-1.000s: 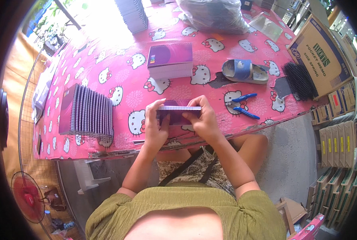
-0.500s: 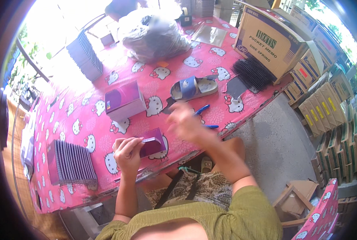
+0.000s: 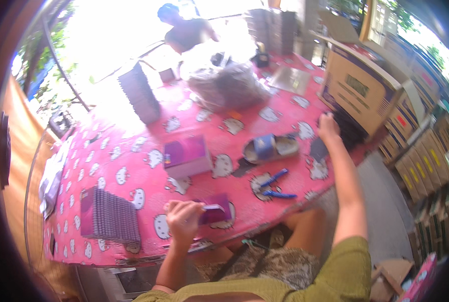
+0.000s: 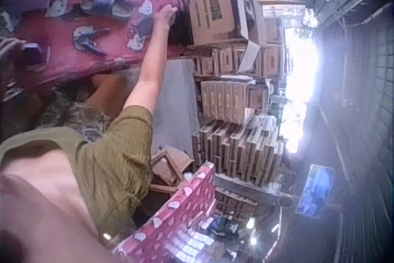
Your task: The person inserts a spiral binding into a stack of notebook paper and covers, then uses pliers to crimp the ends of the wire.
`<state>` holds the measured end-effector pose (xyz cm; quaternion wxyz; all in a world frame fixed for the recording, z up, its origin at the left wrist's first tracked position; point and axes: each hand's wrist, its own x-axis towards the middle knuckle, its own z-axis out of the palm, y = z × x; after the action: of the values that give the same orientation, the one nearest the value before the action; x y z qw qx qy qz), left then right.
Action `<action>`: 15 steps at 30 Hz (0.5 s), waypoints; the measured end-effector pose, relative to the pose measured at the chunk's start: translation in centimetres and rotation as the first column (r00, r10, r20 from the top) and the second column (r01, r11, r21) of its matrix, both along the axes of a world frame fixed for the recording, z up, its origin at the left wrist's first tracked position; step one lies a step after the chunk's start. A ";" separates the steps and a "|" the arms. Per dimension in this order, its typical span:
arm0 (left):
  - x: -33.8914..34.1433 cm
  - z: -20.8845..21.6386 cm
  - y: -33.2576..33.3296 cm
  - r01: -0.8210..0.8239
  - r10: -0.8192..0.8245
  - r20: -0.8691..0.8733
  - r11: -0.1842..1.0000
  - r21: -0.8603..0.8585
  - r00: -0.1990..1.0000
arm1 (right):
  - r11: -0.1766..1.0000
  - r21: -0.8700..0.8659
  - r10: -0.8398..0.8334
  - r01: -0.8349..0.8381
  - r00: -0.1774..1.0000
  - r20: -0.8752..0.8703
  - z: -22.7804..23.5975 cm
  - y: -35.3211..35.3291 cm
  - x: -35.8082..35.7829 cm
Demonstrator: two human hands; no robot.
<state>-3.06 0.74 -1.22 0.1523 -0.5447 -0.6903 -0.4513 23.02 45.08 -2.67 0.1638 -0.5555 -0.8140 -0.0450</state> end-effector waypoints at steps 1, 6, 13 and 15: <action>0.1 0.2 -0.2 0.000 0.000 0.005 1.000 -0.005 1.000 | 1.000 0.009 -0.026 0.026 1.000 0.013 0.5 -0.6 -0.3; 0.5 0.7 -0.9 0.008 -0.006 0.061 0.999 -0.042 0.998 | 0.944 0.163 0.305 -0.286 0.947 -0.105 2.7 -9.4 -4.4; 0.9 0.3 -0.9 -0.008 0.010 0.116 1.000 -0.024 0.993 | 0.584 -0.038 0.519 -0.811 0.409 -0.750 4.1 -31.1 -10.2; 0.8 0.1 -0.4 0.000 -0.001 0.124 1.000 0.002 0.992 | 0.613 -0.072 0.460 -0.787 0.429 -0.777 4.7 -32.1 -10.6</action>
<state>-2.31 0.34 -1.09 0.1097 -0.5157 -0.6978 -0.4849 12.40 12.94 2.01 0.3338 -0.1956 -0.8252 0.4114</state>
